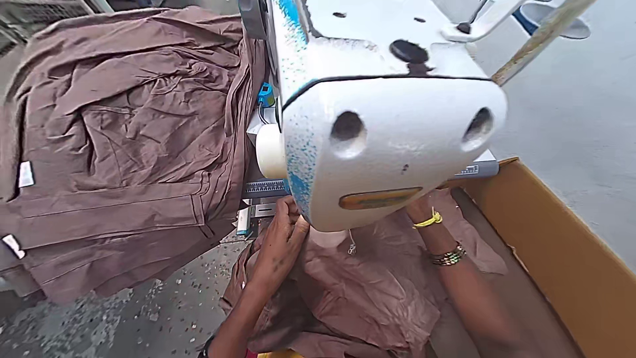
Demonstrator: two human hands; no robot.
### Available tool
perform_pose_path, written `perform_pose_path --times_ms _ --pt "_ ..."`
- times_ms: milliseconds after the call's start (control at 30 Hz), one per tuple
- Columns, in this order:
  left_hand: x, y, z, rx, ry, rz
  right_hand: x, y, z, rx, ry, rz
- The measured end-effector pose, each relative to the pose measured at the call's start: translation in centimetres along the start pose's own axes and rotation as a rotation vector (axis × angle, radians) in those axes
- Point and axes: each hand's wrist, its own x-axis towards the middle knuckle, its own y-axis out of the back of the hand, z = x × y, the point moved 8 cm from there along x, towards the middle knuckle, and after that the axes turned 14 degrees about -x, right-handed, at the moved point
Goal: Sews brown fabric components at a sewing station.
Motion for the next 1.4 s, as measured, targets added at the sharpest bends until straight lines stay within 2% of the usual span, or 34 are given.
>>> perform_pose_path --times_ms 133,233,300,400,467,500,567,600,700,800,933,1000,1067,1167,1233,1300,1400 --pt "0.0 0.0 0.1 -0.061 -0.013 0.014 -0.4 1.4 1.7 0.271 -0.271 -0.108" --pt "0.2 0.1 0.0 -0.069 -0.006 0.012 -0.4 2.4 2.0 0.365 -0.308 -0.167" --pt "0.4 0.1 -0.2 -0.063 0.022 0.002 -0.1 3.2 1.3 0.377 -0.281 -0.135" --pt "0.5 0.2 0.2 0.06 -0.029 -0.004 0.6 5.2 -2.3 0.274 -0.083 0.019" --pt "-0.9 0.2 2.2 0.123 -0.269 -0.029 -0.2 6.7 -6.3 0.192 0.18 0.168" --pt "-2.0 0.0 3.5 0.114 -0.391 -0.098 -1.1 7.1 -8.4 0.18 0.325 0.214" --pt "-3.9 -0.7 5.0 0.075 -0.493 -0.239 -2.4 7.0 -12.1 0.212 0.543 0.203" --pt "-4.3 -0.8 5.0 0.08 -0.494 -0.254 -2.4 6.7 -13.0 0.221 0.561 0.167" --pt "-4.8 0.8 5.1 0.044 -0.524 -0.194 -1.7 6.5 -13.4 0.343 0.496 -0.005" --pt "-5.1 5.1 4.3 -0.027 -0.455 -0.093 -3.5 4.9 -12.8 0.779 0.376 -0.342" --pt "-2.8 12.7 -1.0 0.222 -0.254 0.154 -2.5 3.0 -10.2 0.558 0.075 -0.365" --pt "-2.4 13.7 -2.7 0.297 -0.194 0.181 -1.6 1.7 -9.9 0.529 -0.087 -0.491" --pt "-2.5 13.8 -3.6 0.3 -0.165 0.181 -1.4 1.0 -10.0 0.514 -0.173 -0.588" --pt "-2.4 13.3 -4.7 0.285 -0.126 0.18 -1.7 0.7 -10.1 0.532 -0.209 -0.567" --pt "-1.8 12.9 -4.9 0.283 -0.133 0.182 -1.5 1.1 -9.8 0.624 -0.162 -0.497" --pt "-1.5 12.6 -4.1 0.29 -0.158 0.184 -1.8 1.6 -8.6 0.696 -0.096 -0.441" --pt "-1.5 11.5 -1.8 0.269 -0.22 0.152 -2.5 1.5 -5.5 0.674 -0.13 -0.404"
